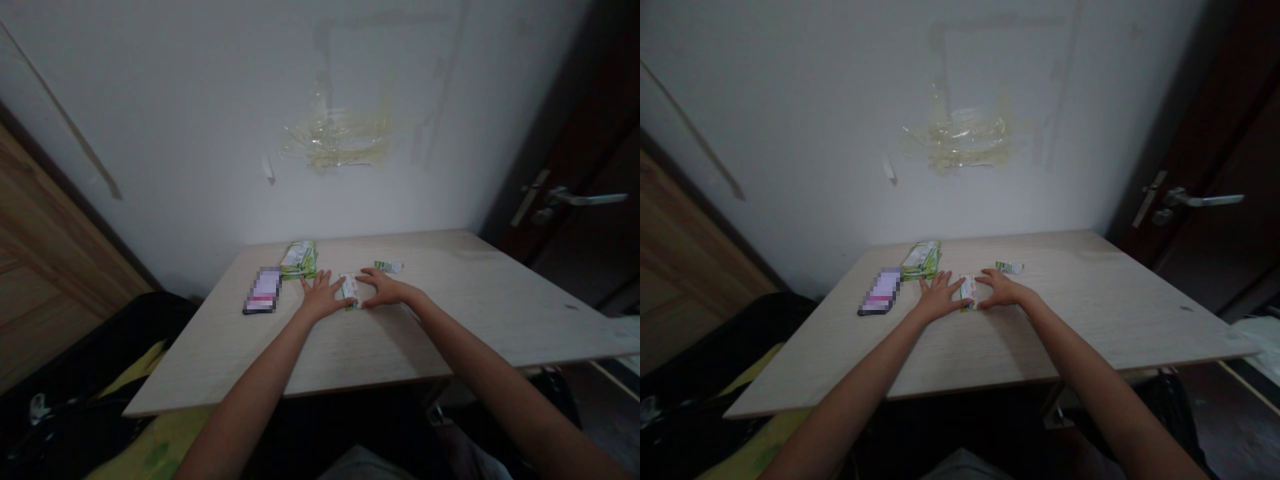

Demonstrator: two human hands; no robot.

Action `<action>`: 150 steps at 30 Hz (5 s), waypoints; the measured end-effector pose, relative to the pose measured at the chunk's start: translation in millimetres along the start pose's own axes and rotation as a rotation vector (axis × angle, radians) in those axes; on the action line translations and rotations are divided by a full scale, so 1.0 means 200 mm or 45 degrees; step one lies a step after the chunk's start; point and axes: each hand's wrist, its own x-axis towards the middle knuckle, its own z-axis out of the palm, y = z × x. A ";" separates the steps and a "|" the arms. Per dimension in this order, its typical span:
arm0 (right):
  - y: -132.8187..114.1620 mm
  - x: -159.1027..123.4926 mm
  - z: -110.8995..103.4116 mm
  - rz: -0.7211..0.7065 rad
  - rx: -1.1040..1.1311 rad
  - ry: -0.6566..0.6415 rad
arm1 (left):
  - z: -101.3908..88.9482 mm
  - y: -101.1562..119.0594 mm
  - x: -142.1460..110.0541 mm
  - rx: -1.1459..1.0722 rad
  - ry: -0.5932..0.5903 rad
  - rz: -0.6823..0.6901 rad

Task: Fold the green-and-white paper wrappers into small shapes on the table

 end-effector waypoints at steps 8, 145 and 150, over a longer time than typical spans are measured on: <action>0.02 0.00 0.03 -0.088 0.087 0.126 | 0.01 -0.01 0.00 0.008 0.081 -0.019; -0.09 0.01 -0.02 -0.064 0.182 0.414 | 0.05 -0.12 0.05 -0.417 0.307 0.180; -0.10 0.02 -0.01 -0.060 0.261 0.451 | 0.03 -0.10 0.05 -0.451 0.348 0.084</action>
